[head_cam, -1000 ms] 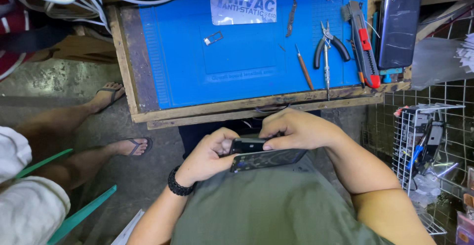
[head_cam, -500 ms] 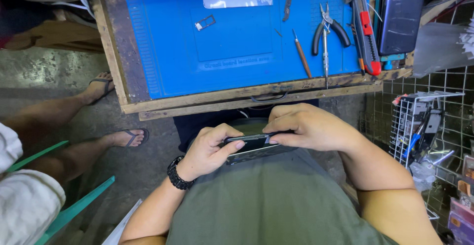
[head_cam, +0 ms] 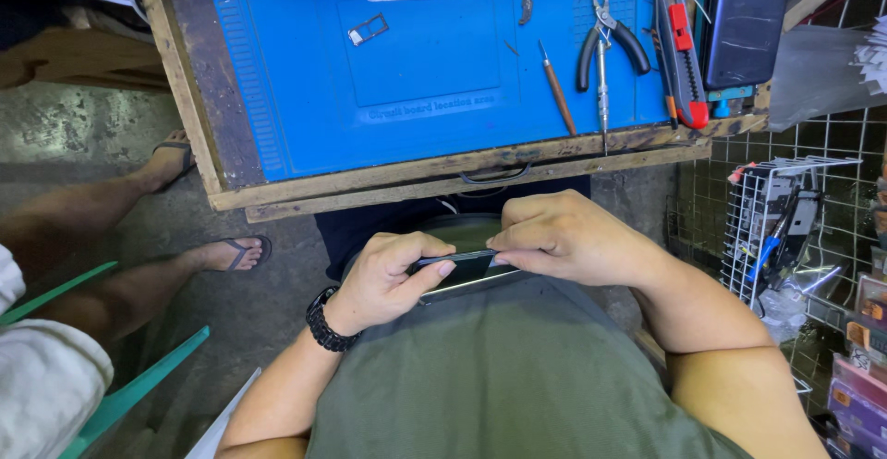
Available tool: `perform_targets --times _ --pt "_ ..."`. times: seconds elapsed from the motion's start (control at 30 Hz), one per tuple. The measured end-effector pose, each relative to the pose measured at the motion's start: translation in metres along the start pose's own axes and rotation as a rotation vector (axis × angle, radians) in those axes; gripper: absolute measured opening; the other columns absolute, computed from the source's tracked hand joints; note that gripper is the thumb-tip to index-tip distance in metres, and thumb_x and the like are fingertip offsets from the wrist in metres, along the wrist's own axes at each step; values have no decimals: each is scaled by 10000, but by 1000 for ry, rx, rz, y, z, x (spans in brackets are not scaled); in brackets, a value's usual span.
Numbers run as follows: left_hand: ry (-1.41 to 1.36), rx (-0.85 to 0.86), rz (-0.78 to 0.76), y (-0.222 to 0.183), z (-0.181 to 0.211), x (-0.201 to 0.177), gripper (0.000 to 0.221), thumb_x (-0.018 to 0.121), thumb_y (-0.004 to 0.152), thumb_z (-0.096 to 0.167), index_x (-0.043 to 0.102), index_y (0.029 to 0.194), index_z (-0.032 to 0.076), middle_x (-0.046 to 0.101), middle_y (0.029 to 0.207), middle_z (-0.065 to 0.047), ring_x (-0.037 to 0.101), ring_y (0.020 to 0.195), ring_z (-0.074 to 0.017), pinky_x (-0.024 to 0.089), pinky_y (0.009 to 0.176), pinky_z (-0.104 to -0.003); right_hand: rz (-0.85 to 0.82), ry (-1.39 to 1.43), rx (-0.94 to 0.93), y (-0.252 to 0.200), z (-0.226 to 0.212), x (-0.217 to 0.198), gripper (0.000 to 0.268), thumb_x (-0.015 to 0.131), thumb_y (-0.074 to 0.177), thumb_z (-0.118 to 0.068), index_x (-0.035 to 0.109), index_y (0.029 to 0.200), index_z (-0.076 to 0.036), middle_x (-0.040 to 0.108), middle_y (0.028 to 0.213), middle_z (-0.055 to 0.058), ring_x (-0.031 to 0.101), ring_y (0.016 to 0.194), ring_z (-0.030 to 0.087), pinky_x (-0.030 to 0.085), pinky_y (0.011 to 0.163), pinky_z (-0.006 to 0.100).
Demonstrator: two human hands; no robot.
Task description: The person uses a screwdriver to tighten screws on a disassembled smartphone placed on a blue mat. They then test the phone's functionality by navigating the touchscreen and opening the camera app. Finally, they reassemble the device by aligning the back cover and pressing it into place.
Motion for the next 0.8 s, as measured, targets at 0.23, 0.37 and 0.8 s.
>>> perform_targets --times 0.23,0.37,0.8 --pt "-15 9 -8 -2 -4 -1 147 735 942 135 705 1028 20 745 863 -97 745 727 -226 563 640 -310 7 11 23 -3 2 -4 204 755 868 -196 749 1005 -45 660 824 60 680 713 238 521 603 358" --pt "-81 -96 -37 -2 -13 -4 144 731 935 129 715 1021 15 752 843 -83 747 710 -188 558 629 -294 -34 54 82 -7 12 -14 199 745 859 -199 763 989 -50 667 812 52 682 710 229 525 603 348" --pt "-100 8 -646 58 19 -12 277 585 1030 324 654 1009 57 692 892 -81 687 793 -264 537 703 -375 -125 144 100 0 23 -4 173 745 872 -199 769 943 -43 599 707 62 636 662 229 483 580 372"
Point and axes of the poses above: each hand's wrist, its own y-axis towards the middle knuckle, its own x-axis out of the palm, z = x × y, the point moved 4 cm from there along y, towards the middle knuckle
